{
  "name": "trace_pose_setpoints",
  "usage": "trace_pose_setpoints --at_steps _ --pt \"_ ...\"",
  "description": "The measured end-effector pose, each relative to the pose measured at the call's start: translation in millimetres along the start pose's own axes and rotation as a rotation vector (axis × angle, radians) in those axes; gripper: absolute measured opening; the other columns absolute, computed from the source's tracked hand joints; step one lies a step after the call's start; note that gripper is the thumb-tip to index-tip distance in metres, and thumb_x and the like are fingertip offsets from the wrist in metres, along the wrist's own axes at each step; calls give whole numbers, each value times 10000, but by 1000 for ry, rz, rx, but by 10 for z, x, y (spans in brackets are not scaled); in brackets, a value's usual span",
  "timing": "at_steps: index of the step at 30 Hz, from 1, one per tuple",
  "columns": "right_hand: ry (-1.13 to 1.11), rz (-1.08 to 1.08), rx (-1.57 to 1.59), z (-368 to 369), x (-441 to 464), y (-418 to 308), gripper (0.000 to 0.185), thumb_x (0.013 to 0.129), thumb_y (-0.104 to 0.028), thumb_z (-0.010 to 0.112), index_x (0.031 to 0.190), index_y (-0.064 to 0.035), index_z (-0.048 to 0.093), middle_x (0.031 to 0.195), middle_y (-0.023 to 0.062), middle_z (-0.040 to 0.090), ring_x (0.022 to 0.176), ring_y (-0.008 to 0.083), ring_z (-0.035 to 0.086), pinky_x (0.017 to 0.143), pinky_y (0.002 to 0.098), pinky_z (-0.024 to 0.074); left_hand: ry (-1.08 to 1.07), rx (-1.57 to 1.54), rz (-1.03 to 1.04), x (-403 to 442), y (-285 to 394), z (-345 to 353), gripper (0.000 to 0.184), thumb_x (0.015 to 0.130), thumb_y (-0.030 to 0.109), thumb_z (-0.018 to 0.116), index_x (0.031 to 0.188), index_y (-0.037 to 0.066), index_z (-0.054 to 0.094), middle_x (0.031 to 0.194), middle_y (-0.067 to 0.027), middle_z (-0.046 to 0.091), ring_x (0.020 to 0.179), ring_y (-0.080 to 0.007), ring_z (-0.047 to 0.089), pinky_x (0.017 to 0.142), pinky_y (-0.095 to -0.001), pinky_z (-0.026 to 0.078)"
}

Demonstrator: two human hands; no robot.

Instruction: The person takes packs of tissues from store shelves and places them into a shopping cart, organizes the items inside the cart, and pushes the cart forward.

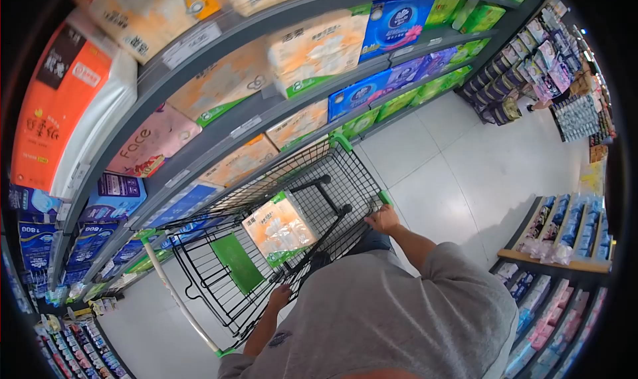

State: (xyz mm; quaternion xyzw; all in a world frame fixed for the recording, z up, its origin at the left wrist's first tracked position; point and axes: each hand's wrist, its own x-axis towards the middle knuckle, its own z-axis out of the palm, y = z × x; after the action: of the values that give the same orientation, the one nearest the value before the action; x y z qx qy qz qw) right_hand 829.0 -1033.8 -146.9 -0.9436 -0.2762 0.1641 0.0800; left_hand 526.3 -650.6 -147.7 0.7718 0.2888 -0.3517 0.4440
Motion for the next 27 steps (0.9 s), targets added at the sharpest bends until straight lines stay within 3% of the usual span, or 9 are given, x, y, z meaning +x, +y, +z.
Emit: trace_pose_setpoints --at_steps 7,11,12,13,16,19,20,25,27 --pt "-23 -203 249 -272 89 569 441 807 -517 536 800 -108 702 732 106 659 836 277 602 911 379 347 289 247 -340 5 765 432 372 825 377 472 1026 124 654 1007 -176 643 991 -351 590 892 -456 434" --pt "-168 -306 294 -472 131 925 479 774 -568 552 899 -127 693 788 124 662 896 272 597 938 387 333 498 375 -428 -167 1601 903 400 866 445 449 960 129 675 994 -157 649 1029 -334 572 1020 -592 217" --pt "-179 -339 327 -487 140 1003 485 772 -575 554 914 -132 690 812 132 661 908 268 594 940 391 330 608 332 -440 -161 1709 1047 387 886 432 449 903 127 687 1083 -135 616 1128 -314 501 1028 -628 143" --pt "-196 -362 331 -505 130 1075 485 772 -575 554 914 -132 690 812 132 661 908 268 594 940 391 330 611 320 -467 -181 1806 1183 387 886 432 449 903 127 687 1083 -135 616 1128 -314 501 1028 -628 143" --pt "-194 -410 317 -597 142 1277 497 769 -585 556 914 -129 690 868 143 657 934 258 588 945 389 325 936 237 -448 -196 2130 1523 358 882 399 496 865 102 696 1204 -159 540 1253 -325 374 1040 -601 156" --pt "-214 -434 363 -668 174 1435 505 773 -581 557 934 -120 685 932 142 655 958 254 588 963 381 312 969 222 -359 -146 2177 1620 374 879 409 500 869 92 699 1184 -165 551 1253 -360 368 1058 -541 180" --pt "-218 -387 470 -677 184 1484 516 780 -577 554 955 -108 680 962 142 651 983 263 582 970 382 313 846 250 -382 -144 2205 1572 347 873 365 514 873 71 698 1166 -171 561 1220 -391 394 1050 -498 226" --pt "-234 -267 749 -838 353 1626 506 816 -513 568 1027 -61 656 1044 124 641 1039 259 572 955 375 367 652 101 -634 226 2466 1251 301 737 309 610 946 105 681 1071 -134 604 1084 -281 520 958 -475 339" --pt "-454 -61 1156 -1040 436 1658 469 840 -444 585 1054 -30 639 1075 117 633 1042 227 574 909 350 426 859 107 -318 530 2619 970 348 711 293 624 981 78 663 1015 -172 603 986 -326 559 868 -473 413"
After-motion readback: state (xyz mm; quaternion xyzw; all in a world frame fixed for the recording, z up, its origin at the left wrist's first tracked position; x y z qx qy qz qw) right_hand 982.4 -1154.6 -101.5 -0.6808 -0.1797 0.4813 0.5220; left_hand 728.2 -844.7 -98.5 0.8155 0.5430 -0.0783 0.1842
